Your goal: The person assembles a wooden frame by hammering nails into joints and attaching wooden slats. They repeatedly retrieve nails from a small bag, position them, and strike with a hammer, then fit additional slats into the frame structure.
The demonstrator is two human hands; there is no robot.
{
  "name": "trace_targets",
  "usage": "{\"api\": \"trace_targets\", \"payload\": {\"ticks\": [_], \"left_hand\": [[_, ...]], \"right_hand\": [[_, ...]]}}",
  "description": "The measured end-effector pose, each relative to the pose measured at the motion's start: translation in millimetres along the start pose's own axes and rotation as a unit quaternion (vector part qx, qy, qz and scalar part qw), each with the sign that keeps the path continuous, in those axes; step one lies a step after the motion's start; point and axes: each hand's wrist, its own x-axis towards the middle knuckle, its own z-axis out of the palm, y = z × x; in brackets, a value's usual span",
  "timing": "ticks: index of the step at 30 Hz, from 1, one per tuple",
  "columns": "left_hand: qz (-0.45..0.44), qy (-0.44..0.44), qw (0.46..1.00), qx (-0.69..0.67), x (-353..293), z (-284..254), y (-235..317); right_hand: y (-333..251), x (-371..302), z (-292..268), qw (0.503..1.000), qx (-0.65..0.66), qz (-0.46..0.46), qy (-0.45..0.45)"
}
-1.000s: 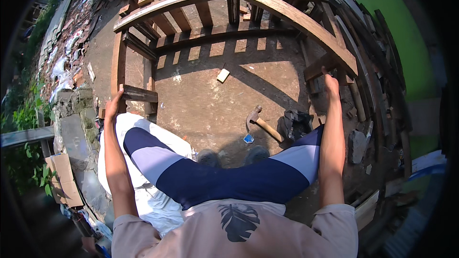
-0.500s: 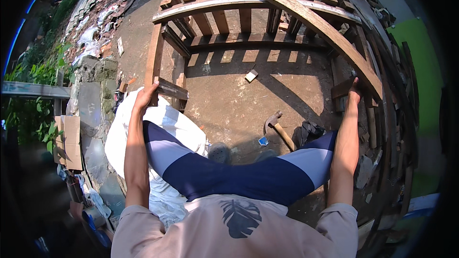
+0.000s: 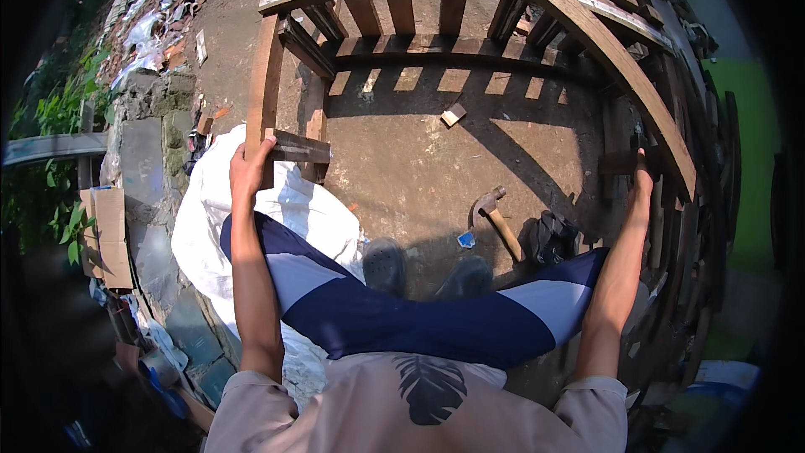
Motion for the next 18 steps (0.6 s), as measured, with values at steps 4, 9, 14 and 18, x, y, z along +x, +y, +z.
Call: {"api": "trace_targets", "payload": {"ticks": [4,9,14,18], "left_hand": [[0.290,0.255,0.903,0.189,-5.2,24.6,6.0],[0.394,0.072,0.913,0.076,-48.9,54.2,74.6],[0.387,-0.360,0.802,0.277,-68.9,88.4,101.9],[0.438,-0.429,0.696,0.375,-85.8,125.9,89.7]], "right_hand": [[-6.2,-17.4,-2.5,0.980,-0.152,0.126,-0.022],[-42.1,-64.4,17.6,0.909,-0.361,0.069,-0.196],[-44.5,-116.5,24.4,0.848,-0.435,-0.016,-0.303],[-52.0,-168.6,51.7,0.802,-0.440,-0.008,-0.404]]}}
